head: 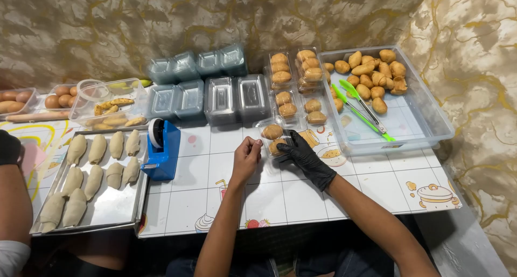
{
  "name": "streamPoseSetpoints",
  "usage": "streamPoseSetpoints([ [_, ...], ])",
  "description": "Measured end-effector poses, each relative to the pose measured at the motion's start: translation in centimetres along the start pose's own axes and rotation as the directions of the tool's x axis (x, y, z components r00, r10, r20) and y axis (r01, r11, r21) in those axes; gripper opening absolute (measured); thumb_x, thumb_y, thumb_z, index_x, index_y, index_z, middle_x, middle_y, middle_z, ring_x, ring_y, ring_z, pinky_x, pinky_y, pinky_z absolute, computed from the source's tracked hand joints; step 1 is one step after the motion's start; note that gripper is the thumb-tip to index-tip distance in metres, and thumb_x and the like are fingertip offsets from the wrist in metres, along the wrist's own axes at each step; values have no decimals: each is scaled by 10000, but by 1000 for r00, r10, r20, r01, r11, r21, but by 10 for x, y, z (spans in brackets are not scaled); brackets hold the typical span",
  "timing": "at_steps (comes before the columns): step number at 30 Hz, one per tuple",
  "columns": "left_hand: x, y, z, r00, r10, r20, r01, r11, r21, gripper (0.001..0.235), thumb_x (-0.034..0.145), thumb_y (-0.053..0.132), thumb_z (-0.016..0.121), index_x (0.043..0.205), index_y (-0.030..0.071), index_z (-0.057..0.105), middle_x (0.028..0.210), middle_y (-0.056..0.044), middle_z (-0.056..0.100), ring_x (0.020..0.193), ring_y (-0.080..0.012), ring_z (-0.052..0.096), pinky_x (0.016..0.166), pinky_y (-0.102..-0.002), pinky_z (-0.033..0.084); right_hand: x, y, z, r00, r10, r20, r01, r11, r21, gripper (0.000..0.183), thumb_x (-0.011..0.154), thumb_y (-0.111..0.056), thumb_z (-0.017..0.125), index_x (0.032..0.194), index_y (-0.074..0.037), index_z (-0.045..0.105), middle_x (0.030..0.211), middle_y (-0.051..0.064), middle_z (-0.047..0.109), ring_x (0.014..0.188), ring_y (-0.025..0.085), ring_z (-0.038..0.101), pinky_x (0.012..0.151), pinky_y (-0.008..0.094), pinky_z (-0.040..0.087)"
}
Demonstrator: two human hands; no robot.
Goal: The person uses green tongs to pick up small, round pastries from a tray and places them into clear plastic containers. They then close the containers and arrange them on the table.
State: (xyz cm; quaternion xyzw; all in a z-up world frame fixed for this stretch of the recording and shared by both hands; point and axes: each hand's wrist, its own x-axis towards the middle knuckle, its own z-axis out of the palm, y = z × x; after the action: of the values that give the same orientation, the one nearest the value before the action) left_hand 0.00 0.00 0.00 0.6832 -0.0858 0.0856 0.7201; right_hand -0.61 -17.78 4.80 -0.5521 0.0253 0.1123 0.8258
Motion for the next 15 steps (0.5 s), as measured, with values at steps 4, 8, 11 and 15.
streamPoseSetpoints([
  [4, -2, 5, 0, 1000, 9, -8, -8, 999, 31, 326, 1045, 220, 592, 767, 50, 594, 516, -49, 513, 479, -158, 532, 511, -278, 425, -1, 2, 4, 1000, -18, 22, 17, 1000, 17, 576, 826, -70, 813, 1344, -42, 563, 1016, 152, 712, 773, 277, 745, 589, 375, 641],
  [8, -4, 6, 3, 1000, 6, -2, -6, 989, 149, 512, 1082, 342, 501, 655, 74, 591, 449, -64, 509, 435, -160, 518, 488, -278, 416, 9, 10, -10, 996, -64, -65, 69, 995, 69, 559, 813, -48, 822, 1318, -37, 582, 968, 137, 717, 717, 276, 750, 553, 358, 640],
  [11, -7, 10, 5, 1000, 4, 9, -5, 981, 194, 622, 1106, 387, 405, 598, 87, 603, 429, -74, 503, 422, -167, 519, 485, -282, 419, 19, 11, -26, 973, -152, -176, 172, 980, 104, 484, 847, -84, 801, 1285, -54, 598, 960, 80, 703, 698, 205, 733, 553, 281, 629],
  [15, -8, 12, 6, 1000, 18, 23, -23, 960, 279, 632, 1106, 408, 378, 620, 91, 629, 420, -96, 505, 438, -209, 506, 527, -316, 424, 29, 6, -43, 850, -146, -505, 269, 946, 179, 288, 849, -168, 801, 1100, -186, 660, 828, -7, 674, 597, 116, 652, 502, 204, 546],
])
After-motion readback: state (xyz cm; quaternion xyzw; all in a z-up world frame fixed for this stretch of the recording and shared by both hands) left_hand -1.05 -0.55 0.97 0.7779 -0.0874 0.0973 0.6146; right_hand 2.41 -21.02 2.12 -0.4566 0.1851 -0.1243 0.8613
